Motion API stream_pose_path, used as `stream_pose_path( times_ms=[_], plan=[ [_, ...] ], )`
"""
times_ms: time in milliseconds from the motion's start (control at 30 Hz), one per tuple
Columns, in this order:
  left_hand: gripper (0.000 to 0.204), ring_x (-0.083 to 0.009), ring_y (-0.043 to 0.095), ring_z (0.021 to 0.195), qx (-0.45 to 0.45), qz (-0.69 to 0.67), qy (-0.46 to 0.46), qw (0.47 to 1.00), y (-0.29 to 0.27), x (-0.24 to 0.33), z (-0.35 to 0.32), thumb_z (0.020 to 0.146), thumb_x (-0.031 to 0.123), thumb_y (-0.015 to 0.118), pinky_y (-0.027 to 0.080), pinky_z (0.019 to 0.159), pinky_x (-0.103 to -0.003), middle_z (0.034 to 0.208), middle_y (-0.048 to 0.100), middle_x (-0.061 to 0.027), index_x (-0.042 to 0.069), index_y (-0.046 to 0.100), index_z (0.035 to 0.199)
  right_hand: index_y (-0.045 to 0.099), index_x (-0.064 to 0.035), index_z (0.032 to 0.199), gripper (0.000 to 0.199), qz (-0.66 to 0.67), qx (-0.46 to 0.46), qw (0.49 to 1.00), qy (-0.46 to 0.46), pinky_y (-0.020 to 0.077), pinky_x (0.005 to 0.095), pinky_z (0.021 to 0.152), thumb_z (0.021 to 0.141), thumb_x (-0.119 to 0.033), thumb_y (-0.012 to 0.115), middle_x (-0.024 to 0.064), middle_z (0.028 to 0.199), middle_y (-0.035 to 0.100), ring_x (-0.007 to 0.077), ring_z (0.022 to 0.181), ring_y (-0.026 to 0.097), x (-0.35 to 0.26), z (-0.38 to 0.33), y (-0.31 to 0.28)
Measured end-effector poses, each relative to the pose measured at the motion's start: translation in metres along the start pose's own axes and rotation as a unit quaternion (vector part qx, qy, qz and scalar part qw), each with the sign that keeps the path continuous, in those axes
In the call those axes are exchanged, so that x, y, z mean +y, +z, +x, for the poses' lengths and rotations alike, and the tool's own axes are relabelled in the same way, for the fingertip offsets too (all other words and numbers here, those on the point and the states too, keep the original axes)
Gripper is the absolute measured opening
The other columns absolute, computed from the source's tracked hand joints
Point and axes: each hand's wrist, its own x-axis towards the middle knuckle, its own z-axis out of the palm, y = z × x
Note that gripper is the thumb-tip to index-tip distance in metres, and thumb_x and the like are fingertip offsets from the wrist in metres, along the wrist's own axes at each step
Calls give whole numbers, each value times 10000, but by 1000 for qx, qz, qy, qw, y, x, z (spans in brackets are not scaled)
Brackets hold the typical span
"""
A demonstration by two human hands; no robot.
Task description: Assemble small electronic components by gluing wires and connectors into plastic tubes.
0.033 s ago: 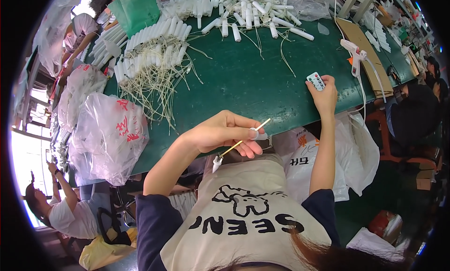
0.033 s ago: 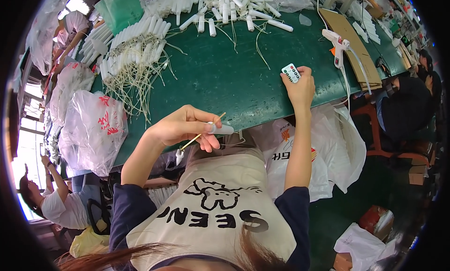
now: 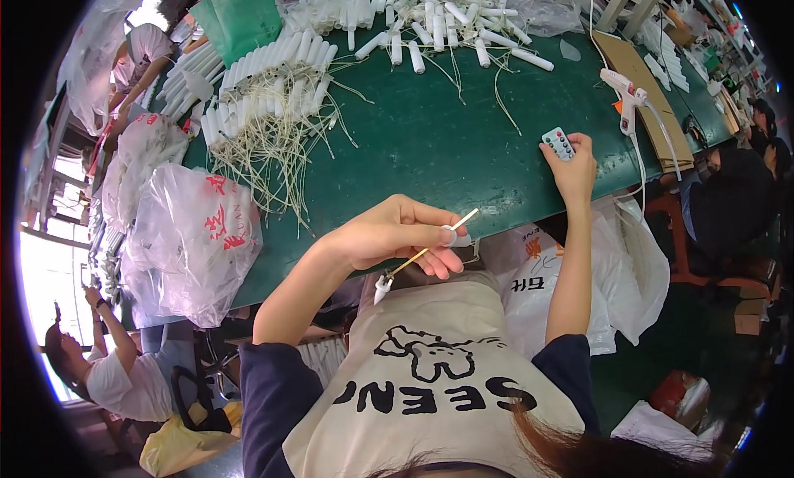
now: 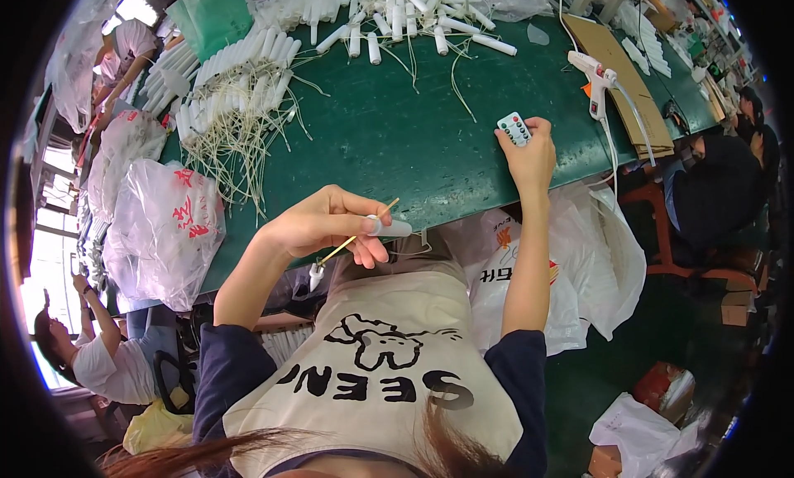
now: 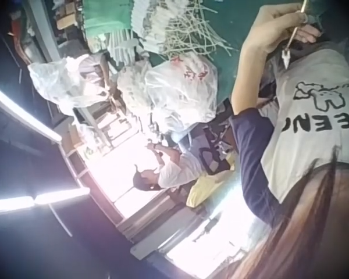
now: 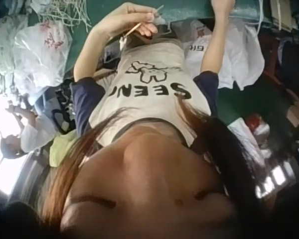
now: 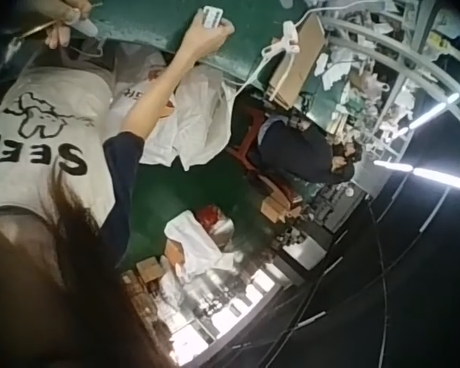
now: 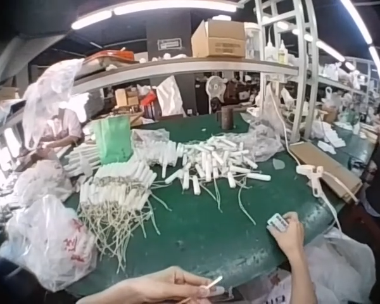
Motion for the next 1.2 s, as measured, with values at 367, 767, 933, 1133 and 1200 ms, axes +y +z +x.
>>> stream_pose_path(
  times_ms=[367,767,933,1133,1200],
  plan=[
    [290,-173,680,713,3,1,-3,1000,5,2,2,901,143,578,539,641,-243,866,682,-177,-37,575,1128,501,-16,882,124,407,-271,868,89,439,220,478,859,-76,607,41,679,582,107,507,554,-42,-34,-65],
    [276,-168,685,717,-20,1,-22,1000,12,3,0,899,148,580,542,626,-222,852,686,-160,-39,592,1102,500,-20,865,249,431,-394,809,73,394,231,425,971,-221,399,74,614,549,104,430,476,-47,-50,-65],
    [277,-179,685,714,-18,6,-32,999,14,7,-1,896,144,583,545,625,-227,847,684,-164,-48,590,1096,503,-19,805,307,402,-414,815,42,373,226,401,973,-250,389,69,565,531,96,399,449,-48,-52,-66],
    [276,-180,685,710,-27,-3,-34,999,15,7,1,898,141,580,549,625,-233,842,683,-163,-50,586,1097,498,-23,785,321,384,-403,831,9,356,220,385,974,-264,402,59,542,519,84,390,434,-54,-52,-68],
    [269,-178,684,706,-15,4,-45,999,13,9,-2,900,136,577,551,627,-235,839,683,-162,-50,584,1093,497,-24,786,325,391,-398,830,17,355,218,386,975,-271,403,58,547,521,83,396,437,-59,-52,-63]
  ],
)
